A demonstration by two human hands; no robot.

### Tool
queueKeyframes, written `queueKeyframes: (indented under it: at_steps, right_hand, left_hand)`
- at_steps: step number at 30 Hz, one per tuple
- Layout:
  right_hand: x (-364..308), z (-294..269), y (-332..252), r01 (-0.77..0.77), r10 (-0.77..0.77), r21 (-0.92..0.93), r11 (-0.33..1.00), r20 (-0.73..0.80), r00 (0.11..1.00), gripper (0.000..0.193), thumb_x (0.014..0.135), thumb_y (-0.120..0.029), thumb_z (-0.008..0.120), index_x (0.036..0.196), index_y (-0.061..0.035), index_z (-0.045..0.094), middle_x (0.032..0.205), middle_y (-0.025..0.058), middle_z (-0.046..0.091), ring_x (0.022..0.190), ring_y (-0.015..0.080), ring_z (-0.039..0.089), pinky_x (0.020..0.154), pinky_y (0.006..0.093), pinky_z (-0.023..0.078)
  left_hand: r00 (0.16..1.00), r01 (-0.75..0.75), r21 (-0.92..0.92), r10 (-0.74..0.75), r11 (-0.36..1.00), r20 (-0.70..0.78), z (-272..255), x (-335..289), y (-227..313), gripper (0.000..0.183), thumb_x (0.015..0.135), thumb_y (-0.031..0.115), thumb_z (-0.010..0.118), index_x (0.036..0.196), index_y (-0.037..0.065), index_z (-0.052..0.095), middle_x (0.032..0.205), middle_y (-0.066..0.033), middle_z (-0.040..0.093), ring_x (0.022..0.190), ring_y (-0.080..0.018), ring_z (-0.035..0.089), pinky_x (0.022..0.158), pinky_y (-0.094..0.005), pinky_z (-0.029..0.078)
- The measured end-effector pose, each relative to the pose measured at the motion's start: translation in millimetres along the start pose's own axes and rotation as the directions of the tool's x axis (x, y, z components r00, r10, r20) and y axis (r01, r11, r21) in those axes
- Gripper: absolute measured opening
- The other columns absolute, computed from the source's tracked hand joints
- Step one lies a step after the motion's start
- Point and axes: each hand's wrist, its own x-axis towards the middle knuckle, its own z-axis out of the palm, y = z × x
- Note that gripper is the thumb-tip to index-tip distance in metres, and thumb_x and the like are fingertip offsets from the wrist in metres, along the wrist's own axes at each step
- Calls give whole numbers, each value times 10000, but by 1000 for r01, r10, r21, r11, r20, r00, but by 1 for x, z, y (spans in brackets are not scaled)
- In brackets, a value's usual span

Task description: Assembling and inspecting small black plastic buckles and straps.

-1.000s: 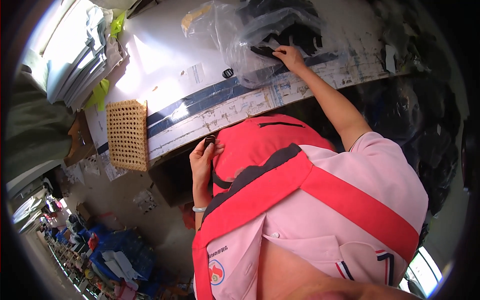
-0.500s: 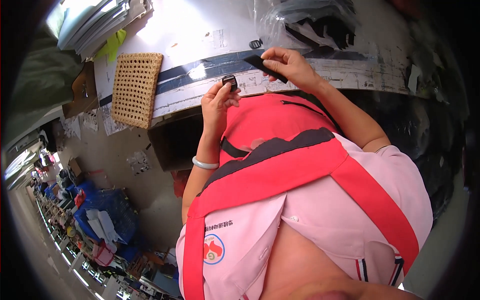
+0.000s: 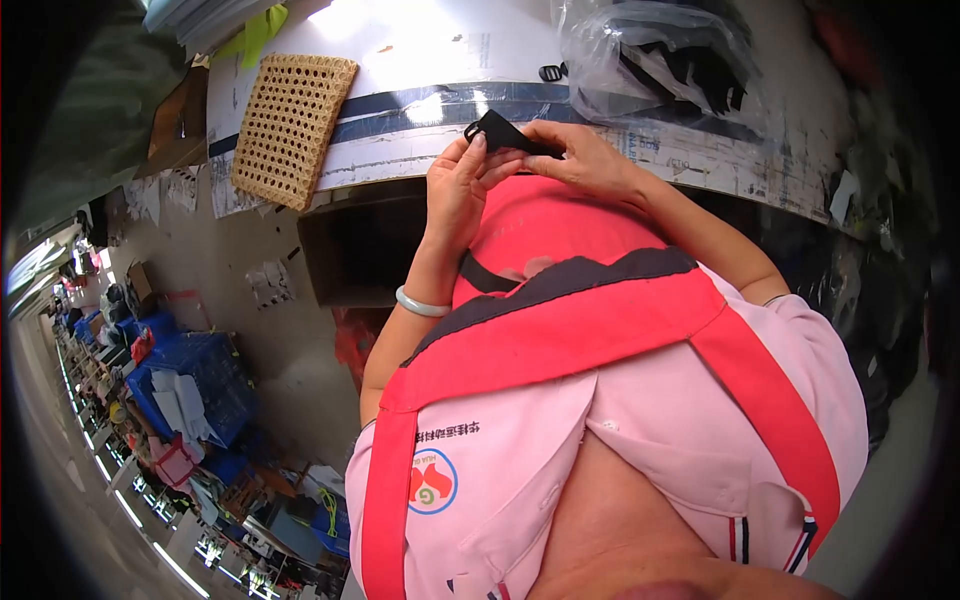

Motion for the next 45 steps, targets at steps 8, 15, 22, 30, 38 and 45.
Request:
queueKeyframes:
  at_steps: [8, 15, 22, 30, 38, 45]
  right_hand:
    - [3, -4, -28, -193, 197, 73, 978, -42, 980, 200, 962, -232, 557, 1000, -43, 614, 671, -41, 511, 583, 32, 434, 528, 198, 365]
    - [10, 4, -29, -331, 330, 378, 865, 70, 941, 217, 935, -225, 582, 927, -11, 616, 676, 21, 586, 538, 63, 529, 488, 200, 434]
    - [14, 14, -29, -264, 353, 679, 685, 7, 936, 184, 932, -204, 587, 904, -23, 571, 727, 53, 618, 562, 80, 569, 502, 220, 472]
    - [27, 19, -21, -265, 334, 689, 675, 35, 942, 226, 932, -217, 597, 1021, -11, 576, 786, 55, 635, 638, 97, 613, 592, 235, 534]
    - [27, 22, -9, -81, 102, 143, 986, -141, 985, 182, 885, -198, 658, 996, -53, 656, 848, -17, 607, 716, 62, 549, 650, 196, 467]
    - [18, 15, -51, -8, 47, 340, 940, -105, 993, 174, 906, -187, 635, 911, -15, 610, 719, 12, 591, 578, 60, 555, 522, 199, 471]
  left_hand:
    - [983, -154, 220, 172, 963, -67, -1, 0, -5, 222, 943, 138, 573, 1054, -45, 633, 891, -107, 664, 753, -160, 652, 651, -262, 562]
    - [962, -215, 389, 262, 896, -71, -3, 0, -7, 216, 921, 130, 612, 1056, -31, 660, 751, -54, 639, 603, -100, 597, 536, -217, 509]
    - [922, -290, 552, 382, 782, -56, 4, -4, -9, 159, 903, 74, 617, 1019, -20, 671, 728, -38, 624, 592, -80, 586, 493, -218, 471]
    - [746, -487, 864, 575, 129, 335, -12, -1, -1, 133, 886, 32, 609, 1008, -8, 647, 756, -78, 627, 667, -101, 604, 557, -282, 464]
    - [996, 2, 96, 6, 995, -87, -25, 1, -4, 239, 930, 137, 581, 1040, -66, 642, 867, -110, 680, 707, -146, 639, 654, -223, 508]
    - [971, -149, 173, 177, 974, -159, -8, -4, 3, 230, 887, 99, 639, 1036, -78, 642, 870, -113, 682, 720, -161, 670, 645, -266, 577]
